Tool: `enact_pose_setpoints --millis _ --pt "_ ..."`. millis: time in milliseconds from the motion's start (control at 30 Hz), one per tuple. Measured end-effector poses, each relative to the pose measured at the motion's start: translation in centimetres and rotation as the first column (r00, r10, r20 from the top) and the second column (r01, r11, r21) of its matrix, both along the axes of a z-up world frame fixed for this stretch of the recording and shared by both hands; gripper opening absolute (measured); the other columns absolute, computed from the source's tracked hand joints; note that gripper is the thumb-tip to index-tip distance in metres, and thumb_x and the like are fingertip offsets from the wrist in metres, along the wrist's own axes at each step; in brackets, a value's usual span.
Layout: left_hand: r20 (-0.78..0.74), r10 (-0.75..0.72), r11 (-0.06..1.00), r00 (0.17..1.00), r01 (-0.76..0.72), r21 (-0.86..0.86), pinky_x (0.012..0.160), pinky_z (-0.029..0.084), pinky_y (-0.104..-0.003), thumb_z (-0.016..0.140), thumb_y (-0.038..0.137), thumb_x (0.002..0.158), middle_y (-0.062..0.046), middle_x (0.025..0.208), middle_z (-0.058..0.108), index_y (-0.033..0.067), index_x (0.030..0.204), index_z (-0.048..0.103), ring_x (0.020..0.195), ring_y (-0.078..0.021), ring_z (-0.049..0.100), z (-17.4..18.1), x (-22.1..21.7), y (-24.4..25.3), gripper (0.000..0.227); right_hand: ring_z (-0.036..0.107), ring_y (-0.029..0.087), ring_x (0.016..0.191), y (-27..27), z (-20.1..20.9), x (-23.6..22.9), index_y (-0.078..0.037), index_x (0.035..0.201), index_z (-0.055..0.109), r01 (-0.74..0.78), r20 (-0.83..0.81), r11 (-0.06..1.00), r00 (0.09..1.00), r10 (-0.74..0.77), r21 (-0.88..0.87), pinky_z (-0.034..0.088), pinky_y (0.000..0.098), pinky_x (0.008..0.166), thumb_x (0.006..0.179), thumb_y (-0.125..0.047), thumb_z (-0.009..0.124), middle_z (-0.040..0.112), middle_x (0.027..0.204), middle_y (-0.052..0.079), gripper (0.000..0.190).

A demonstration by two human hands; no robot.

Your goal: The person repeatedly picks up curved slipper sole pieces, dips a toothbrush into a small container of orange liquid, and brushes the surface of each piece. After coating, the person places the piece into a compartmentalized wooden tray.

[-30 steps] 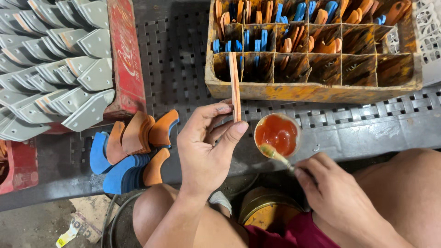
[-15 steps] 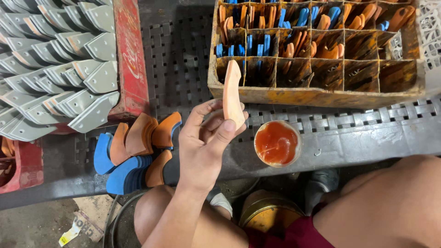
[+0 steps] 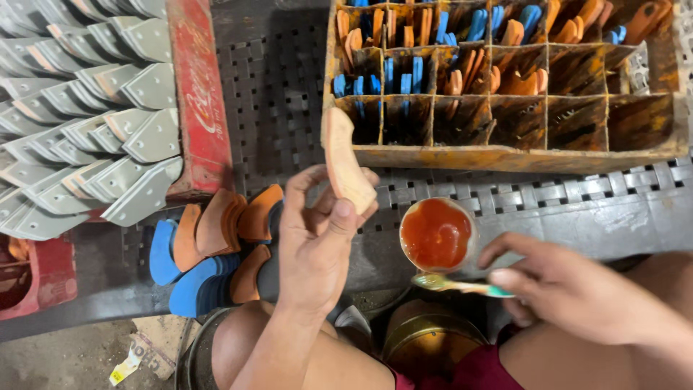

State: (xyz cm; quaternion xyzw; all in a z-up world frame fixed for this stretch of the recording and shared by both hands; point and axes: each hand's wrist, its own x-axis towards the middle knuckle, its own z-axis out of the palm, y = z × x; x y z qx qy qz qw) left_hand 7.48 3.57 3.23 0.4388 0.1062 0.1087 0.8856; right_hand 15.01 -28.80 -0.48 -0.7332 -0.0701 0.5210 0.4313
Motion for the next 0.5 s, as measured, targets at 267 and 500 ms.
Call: enact_pose_setpoints --millis 267,500 --pt "0.054 -0.188 0.931 0.981 0.195 -0.307 0.105 0.056 -0.05 0.067 0.012 0.101 -0.027 0.132 0.064 0.0036 0.138 0.048 0.125 -0.0402 0.065 -0.7 -0.2 -1.7 0.043 0.044 0.007 0.055 -4.9 4.2 4.8 -0.002 0.131 0.072 0.331 0.518 0.887 0.723 -0.458 0.322 0.037 0.0226 0.043 0.101 -0.03 0.055 0.065 0.085 0.007 0.044" --pt "0.035 -0.259 0.896 0.965 0.254 -0.365 0.107 0.056 -0.05 0.067 0.011 0.102 -0.026 0.134 0.063 0.0033 0.139 0.046 0.124 -0.0382 0.063 -1.6 -0.4 -3.0 0.044 0.067 0.014 0.073 4.5 5.6 1.9 -0.003 0.107 0.079 -0.029 0.744 0.941 0.621 -0.247 0.336 0.054 0.0285 0.065 0.084 -0.014 0.076 0.076 0.082 0.004 0.025"
